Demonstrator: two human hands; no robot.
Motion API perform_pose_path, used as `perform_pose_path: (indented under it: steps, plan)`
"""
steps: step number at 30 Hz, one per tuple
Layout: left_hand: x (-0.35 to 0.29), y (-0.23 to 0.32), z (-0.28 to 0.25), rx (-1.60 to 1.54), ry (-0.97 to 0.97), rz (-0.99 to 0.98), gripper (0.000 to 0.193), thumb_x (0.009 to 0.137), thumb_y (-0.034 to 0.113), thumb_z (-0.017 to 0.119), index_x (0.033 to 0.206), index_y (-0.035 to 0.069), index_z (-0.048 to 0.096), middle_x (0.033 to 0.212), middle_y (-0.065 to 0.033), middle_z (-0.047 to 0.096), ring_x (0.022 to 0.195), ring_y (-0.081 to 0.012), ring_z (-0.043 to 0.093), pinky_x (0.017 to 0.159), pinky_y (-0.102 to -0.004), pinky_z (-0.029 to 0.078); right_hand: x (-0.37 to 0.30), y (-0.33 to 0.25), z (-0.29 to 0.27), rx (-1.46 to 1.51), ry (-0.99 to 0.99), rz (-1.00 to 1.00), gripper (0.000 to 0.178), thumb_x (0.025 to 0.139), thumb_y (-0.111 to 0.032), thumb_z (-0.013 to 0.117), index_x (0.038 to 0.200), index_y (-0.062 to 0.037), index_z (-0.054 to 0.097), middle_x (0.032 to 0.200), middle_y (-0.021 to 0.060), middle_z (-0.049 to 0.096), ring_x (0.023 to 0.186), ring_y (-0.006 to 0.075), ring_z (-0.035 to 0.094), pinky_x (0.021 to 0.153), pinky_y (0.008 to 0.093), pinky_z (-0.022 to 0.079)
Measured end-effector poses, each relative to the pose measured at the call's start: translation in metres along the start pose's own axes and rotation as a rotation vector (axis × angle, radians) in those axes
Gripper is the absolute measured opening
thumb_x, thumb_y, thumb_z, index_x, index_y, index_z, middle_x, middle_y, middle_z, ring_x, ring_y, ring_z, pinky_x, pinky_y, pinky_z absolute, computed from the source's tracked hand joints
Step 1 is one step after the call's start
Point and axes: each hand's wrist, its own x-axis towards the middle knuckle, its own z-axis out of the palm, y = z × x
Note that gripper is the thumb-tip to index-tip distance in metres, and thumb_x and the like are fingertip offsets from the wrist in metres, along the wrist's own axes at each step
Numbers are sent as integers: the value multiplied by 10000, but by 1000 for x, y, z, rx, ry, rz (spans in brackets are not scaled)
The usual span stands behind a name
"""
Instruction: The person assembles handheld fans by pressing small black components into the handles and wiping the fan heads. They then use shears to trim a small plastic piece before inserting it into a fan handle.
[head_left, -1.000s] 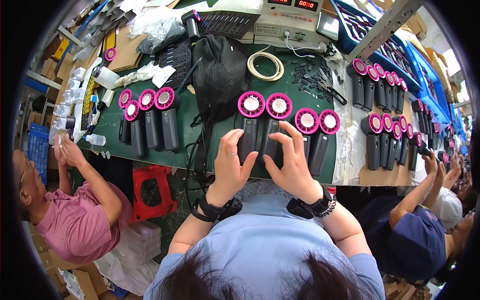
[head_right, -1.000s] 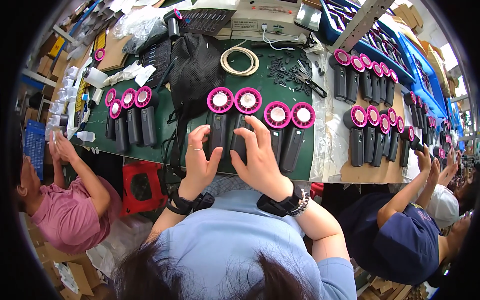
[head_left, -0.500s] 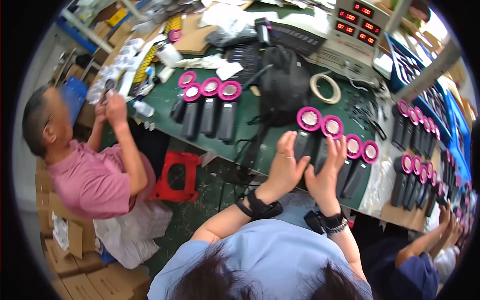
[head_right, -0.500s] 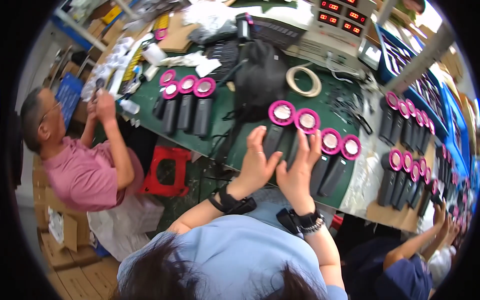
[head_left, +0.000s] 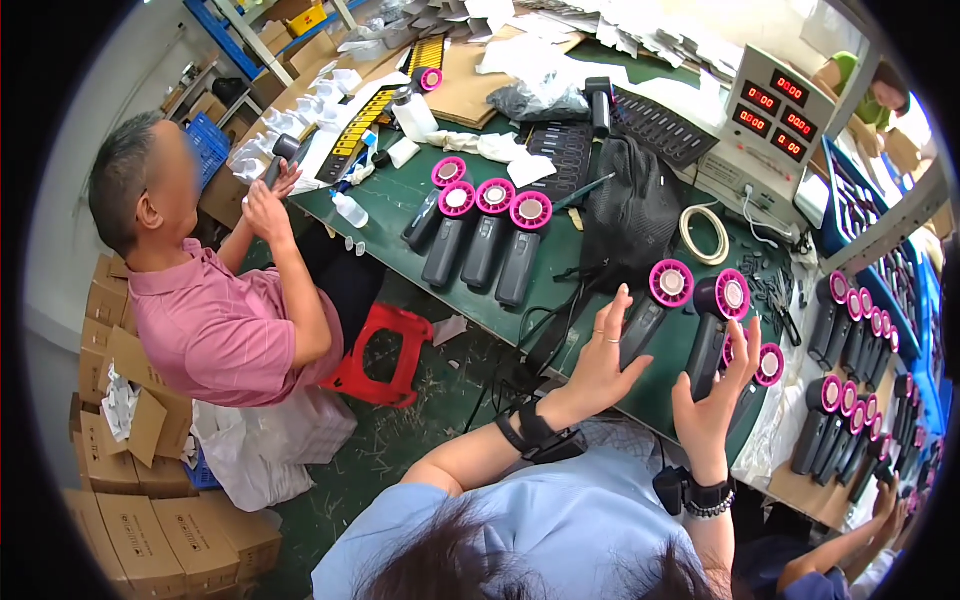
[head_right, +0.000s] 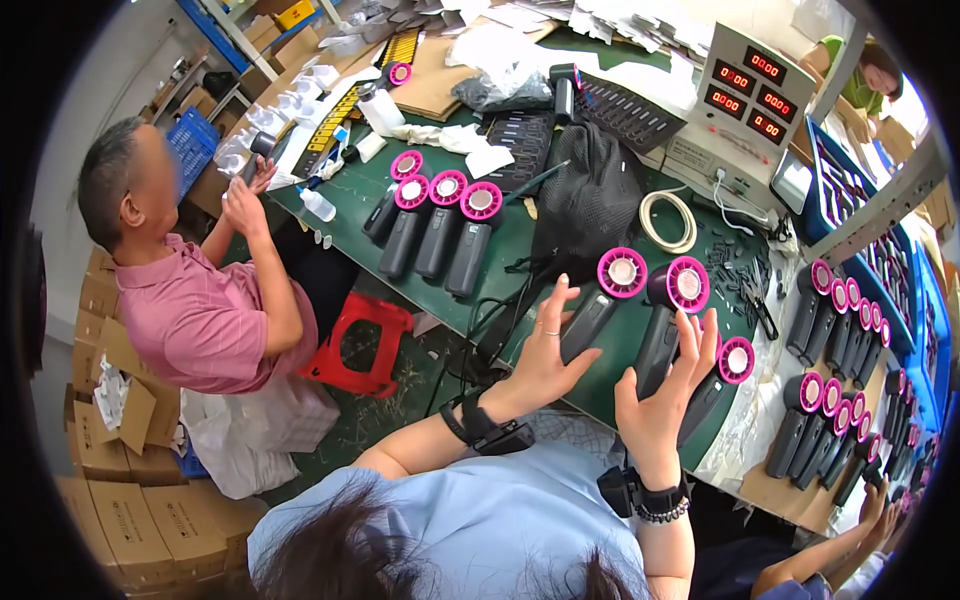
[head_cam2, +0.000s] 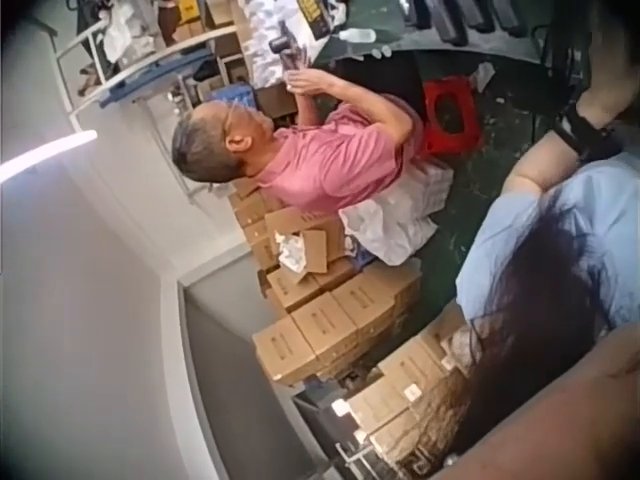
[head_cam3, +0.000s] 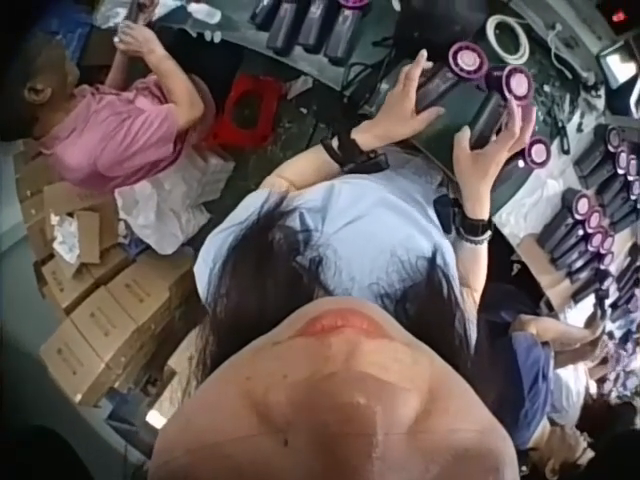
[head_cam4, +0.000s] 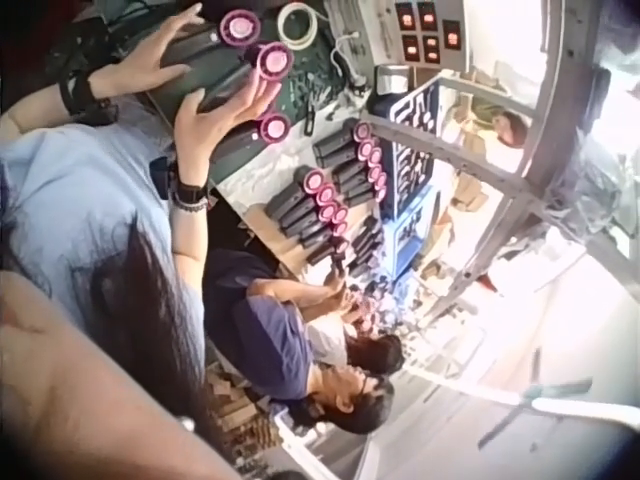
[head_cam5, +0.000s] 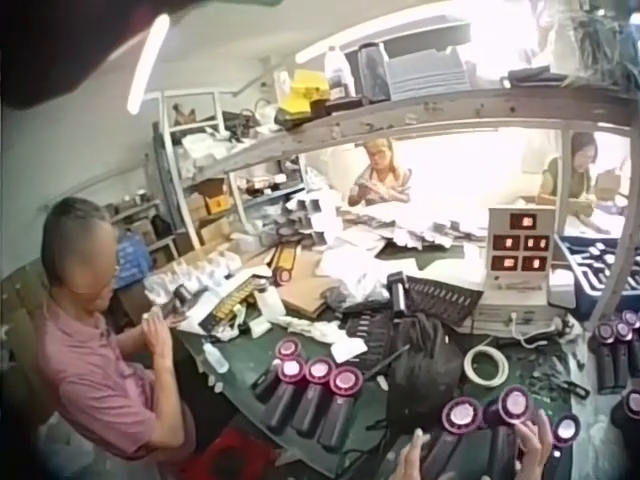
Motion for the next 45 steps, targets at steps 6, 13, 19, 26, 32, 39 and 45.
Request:
perform_pose_path:
  steps: [6, 13, 19, 26, 32, 39, 45]
  plan:
    - [18, 1, -96, 59, 199, -18, 1066, 771, -4, 740, 1537, 41, 0, 1400, -168, 358, 1155, -283, 533, 971, -406, 469, 52, -24, 8, 185, -49, -83, 823, 690, 72, 554, 1464, -88, 323, 1571, 147, 146, 1455, 343, 183, 1128, 496, 312]
    - [71, -61, -248, 381, 438, -16, 1121, 745, 24, 789, 1548, 78, 10, 1388, -169, 362, 1142, -291, 534, 933, -388, 489, 143, -39, 106, 188, -301, -379, 822, 678, 40, 564, 1450, -98, 318, 1508, 245, 193, 1437, 433, 172, 1152, 486, 270]
    - [90, -137, -320, 641, 410, -12, 1111, 734, 56, 790, 1555, 87, 43, 1374, -183, 371, 1203, -306, 466, 971, -423, 459, 214, 10, 205, 236, -379, -412, 862, 649, 14, 611, 1447, -113, 310, 1506, 272, 185, 1430, 463, 158, 1167, 470, 231]
    - [92, -198, -340, 456, 309, -101, 1134, 729, 58, 795, 1565, 128, 32, 1351, -173, 402, 1253, -297, 437, 989, -423, 454, 250, 36, 268, 126, -453, -362, 924, 610, 26, 636, 1451, -137, 292, 1499, 300, 167, 1415, 487, 170, 1165, 470, 233]
    - [101, -197, -327, 345, 210, -106, 1116, 764, -5, 763, 1564, 153, 1, 1379, -174, 397, 1247, -289, 484, 995, -410, 467, 247, 39, 288, 80, -440, -364, 955, 614, 4, 663, 1470, -120, 258, 1491, 328, 149, 1353, 546, 231, 1136, 518, 271]
    - [110, -210, -314, 424, 218, -15, 1115, 783, 7, 758, 1566, 174, -17, 1409, -177, 389, 1199, -280, 535, 1021, -425, 445, 246, 28, 246, -19, -363, -275, 946, 669, -51, 709, 1493, -144, 254, 1496, 315, 154, 1386, 491, 234, 1149, 503, 260]
    - [100, -213, -324, 385, 251, -81, 1036, 835, 58, 732, 1568, 169, 9, 1422, -179, 387, 1241, -273, 501, 1018, -423, 438, 208, -45, 95, 478, -291, -208, 701, 881, -78, 648, 1487, -68, 297, 1526, 101, 318, 1365, 273, 382, 1021, 394, 449]
